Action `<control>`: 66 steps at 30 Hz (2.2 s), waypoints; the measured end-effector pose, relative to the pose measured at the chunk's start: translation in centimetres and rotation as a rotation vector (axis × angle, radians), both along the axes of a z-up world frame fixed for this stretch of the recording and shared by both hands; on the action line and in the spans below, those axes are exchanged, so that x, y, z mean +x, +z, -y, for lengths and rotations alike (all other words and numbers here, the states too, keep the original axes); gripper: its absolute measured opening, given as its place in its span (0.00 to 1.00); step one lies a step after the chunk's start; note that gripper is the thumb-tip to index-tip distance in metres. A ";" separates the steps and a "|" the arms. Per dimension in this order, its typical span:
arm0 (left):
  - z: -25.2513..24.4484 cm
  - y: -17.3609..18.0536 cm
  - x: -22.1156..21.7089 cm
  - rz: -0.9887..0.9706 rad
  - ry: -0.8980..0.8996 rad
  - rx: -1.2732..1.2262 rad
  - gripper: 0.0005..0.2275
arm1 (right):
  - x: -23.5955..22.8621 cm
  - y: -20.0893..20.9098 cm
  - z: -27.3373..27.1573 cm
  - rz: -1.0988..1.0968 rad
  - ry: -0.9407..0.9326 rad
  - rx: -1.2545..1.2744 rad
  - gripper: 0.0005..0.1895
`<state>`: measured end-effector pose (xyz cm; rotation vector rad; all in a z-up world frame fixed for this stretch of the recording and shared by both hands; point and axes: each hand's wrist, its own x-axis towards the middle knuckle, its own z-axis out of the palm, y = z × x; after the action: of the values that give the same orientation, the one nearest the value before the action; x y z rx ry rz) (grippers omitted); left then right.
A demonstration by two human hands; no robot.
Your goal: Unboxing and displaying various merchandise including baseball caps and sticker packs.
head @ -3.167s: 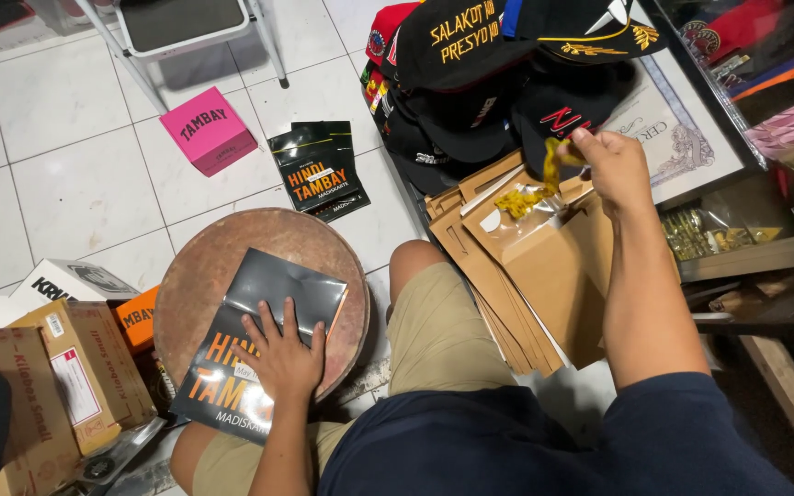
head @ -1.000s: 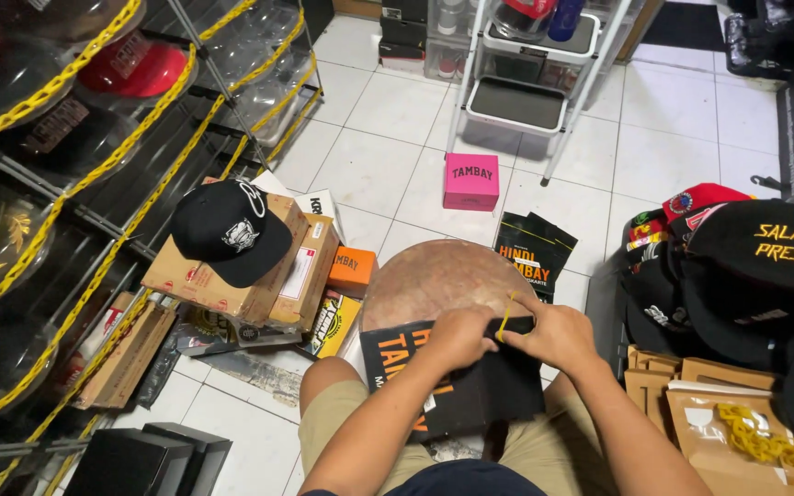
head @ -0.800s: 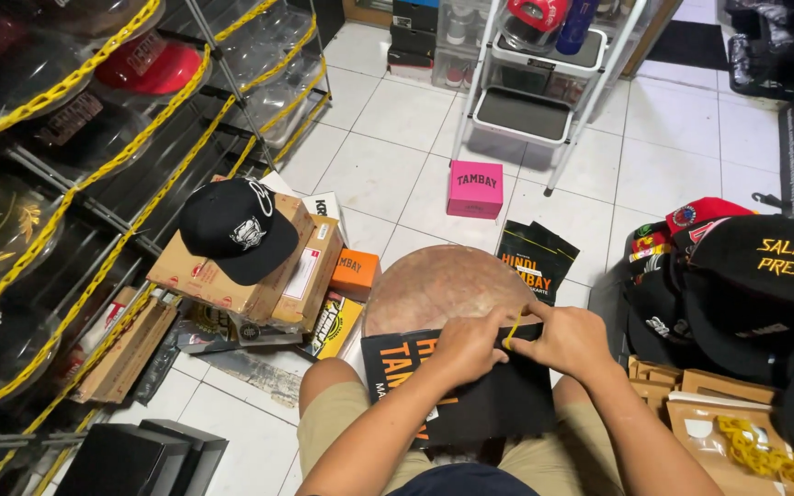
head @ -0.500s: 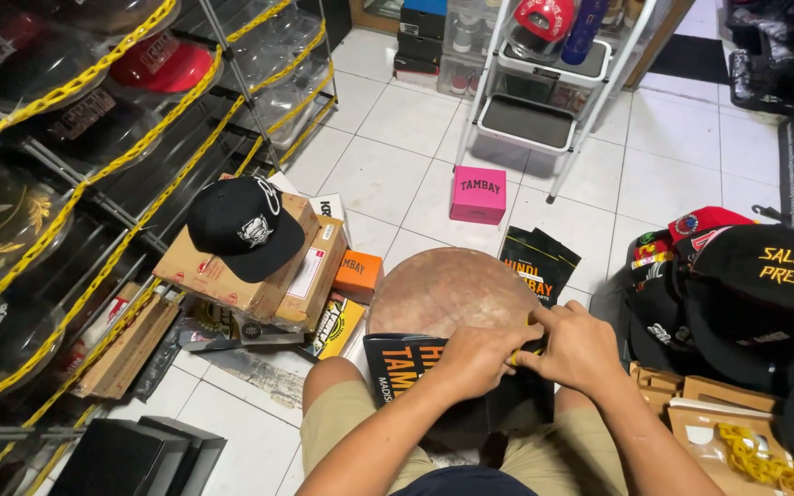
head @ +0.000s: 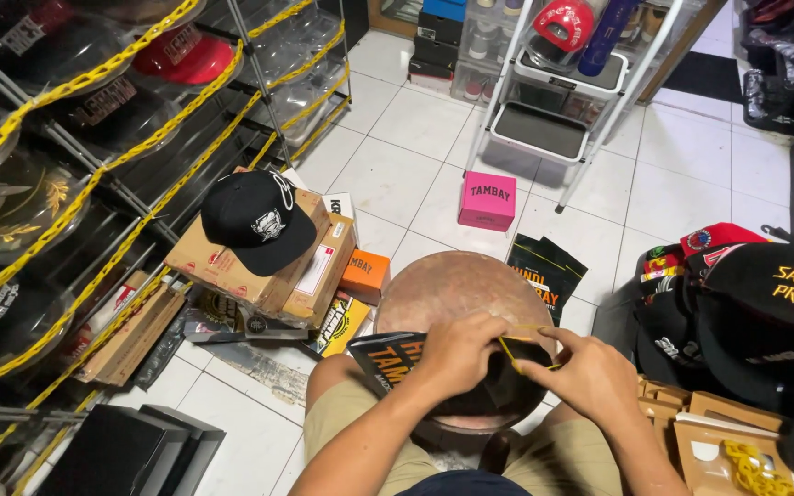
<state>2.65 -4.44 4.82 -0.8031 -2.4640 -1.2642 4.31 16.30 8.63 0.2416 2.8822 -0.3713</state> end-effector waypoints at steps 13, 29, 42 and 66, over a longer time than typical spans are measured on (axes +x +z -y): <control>3.5 0.2 0.6 0.247 0.130 0.382 0.08 | 2.5 -17.7 -9.1 0.059 -0.148 -0.637 0.49; 2.6 -4.9 -2.6 0.417 0.365 0.851 0.19 | -1.4 -13.9 -4.9 -0.267 -0.290 -1.624 0.29; 5.2 -3.0 -1.7 0.147 0.431 -0.096 0.03 | 0.3 -12.4 -1.9 -0.116 -0.311 -1.573 0.21; 3.7 -9.7 0.9 0.645 0.069 0.419 0.20 | 0.9 -15.2 -2.7 -0.317 -0.603 -1.883 0.18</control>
<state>3.57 -8.13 -4.91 -0.2123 -2.4648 -2.1754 5.19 18.97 -6.62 0.6034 1.3630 -2.8494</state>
